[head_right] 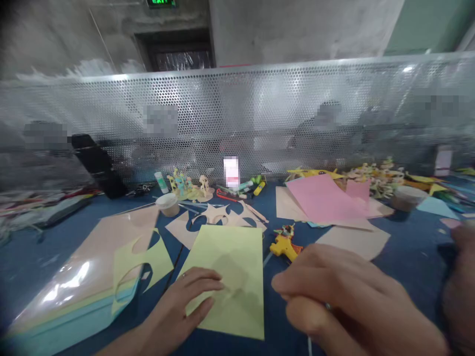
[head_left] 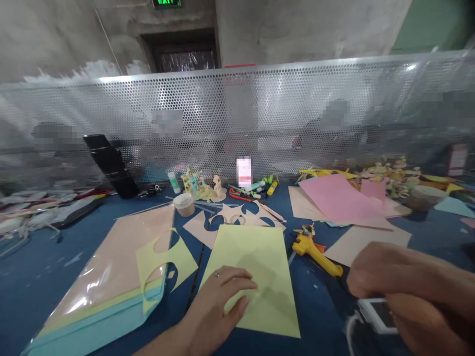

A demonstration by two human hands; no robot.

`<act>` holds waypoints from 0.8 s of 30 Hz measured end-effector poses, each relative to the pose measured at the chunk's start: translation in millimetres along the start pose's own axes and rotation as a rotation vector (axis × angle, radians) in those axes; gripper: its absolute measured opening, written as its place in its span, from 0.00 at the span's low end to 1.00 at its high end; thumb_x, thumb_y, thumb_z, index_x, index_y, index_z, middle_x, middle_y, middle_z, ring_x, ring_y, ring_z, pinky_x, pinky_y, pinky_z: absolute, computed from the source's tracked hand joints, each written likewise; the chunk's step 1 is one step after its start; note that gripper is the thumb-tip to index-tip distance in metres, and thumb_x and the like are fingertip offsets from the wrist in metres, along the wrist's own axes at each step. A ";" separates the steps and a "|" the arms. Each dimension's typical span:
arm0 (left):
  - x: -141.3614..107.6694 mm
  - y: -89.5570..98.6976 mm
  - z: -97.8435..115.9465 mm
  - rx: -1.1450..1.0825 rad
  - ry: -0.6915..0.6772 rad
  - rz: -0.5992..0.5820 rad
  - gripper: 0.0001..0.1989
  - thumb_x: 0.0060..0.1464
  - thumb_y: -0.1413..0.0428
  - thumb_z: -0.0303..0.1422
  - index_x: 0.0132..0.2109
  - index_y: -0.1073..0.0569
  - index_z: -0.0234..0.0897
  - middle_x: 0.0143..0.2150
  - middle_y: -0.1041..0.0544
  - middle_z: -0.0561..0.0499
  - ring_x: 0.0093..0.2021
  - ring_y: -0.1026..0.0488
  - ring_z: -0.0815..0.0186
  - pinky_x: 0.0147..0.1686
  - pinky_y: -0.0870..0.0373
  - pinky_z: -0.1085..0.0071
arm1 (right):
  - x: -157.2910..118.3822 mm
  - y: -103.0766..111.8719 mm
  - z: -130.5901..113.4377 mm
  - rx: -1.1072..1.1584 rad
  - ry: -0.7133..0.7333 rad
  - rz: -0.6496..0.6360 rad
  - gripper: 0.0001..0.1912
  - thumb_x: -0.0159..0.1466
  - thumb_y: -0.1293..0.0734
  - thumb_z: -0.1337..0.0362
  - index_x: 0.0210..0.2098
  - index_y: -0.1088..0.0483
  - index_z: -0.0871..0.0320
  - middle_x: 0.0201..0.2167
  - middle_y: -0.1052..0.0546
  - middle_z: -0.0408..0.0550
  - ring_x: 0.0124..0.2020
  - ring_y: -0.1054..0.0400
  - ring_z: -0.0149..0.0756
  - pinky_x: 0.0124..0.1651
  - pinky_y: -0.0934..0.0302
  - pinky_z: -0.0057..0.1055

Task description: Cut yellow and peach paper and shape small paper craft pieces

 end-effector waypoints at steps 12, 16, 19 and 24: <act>15.9 11.1 -26.5 0.221 0.074 -0.131 0.16 0.59 0.49 0.29 0.54 0.32 0.47 0.55 0.29 0.51 0.55 0.33 0.61 0.53 0.35 0.58 | -27.0 -87.9 101.3 -0.466 -0.199 -0.453 0.19 0.68 0.45 0.55 0.53 0.35 0.57 0.47 0.27 0.54 0.48 0.32 0.48 0.48 0.35 0.47; 11.8 16.7 -47.9 0.370 0.160 -0.122 0.19 0.57 0.47 0.30 0.56 0.33 0.44 0.57 0.31 0.47 0.57 0.35 0.56 0.51 0.33 0.56 | -39.5 -83.5 112.6 -0.575 -0.234 -0.499 0.22 0.68 0.47 0.53 0.56 0.39 0.57 0.48 0.29 0.55 0.47 0.33 0.49 0.45 0.34 0.47; 6.4 15.5 -55.7 0.400 0.172 -0.155 0.24 0.55 0.44 0.33 0.59 0.36 0.43 0.61 0.34 0.45 0.60 0.38 0.54 0.52 0.33 0.54 | -41.0 -82.7 110.0 -0.609 -0.251 -0.514 0.23 0.68 0.49 0.52 0.56 0.40 0.56 0.47 0.28 0.53 0.44 0.32 0.47 0.40 0.33 0.44; 3.0 8.5 -37.6 0.333 0.057 -0.287 0.27 0.55 0.43 0.37 0.61 0.40 0.47 0.64 0.38 0.50 0.63 0.43 0.54 0.56 0.37 0.52 | -41.8 -87.6 111.6 -0.609 -0.234 -0.532 0.24 0.69 0.50 0.51 0.56 0.40 0.58 0.47 0.29 0.54 0.42 0.32 0.48 0.38 0.33 0.45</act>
Point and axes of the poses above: each hand's wrist, its own x-axis towards the middle knuckle, its own y-axis out of the back of the hand, z = x × y, the point moved 4 cm from there along x, towards the middle knuckle
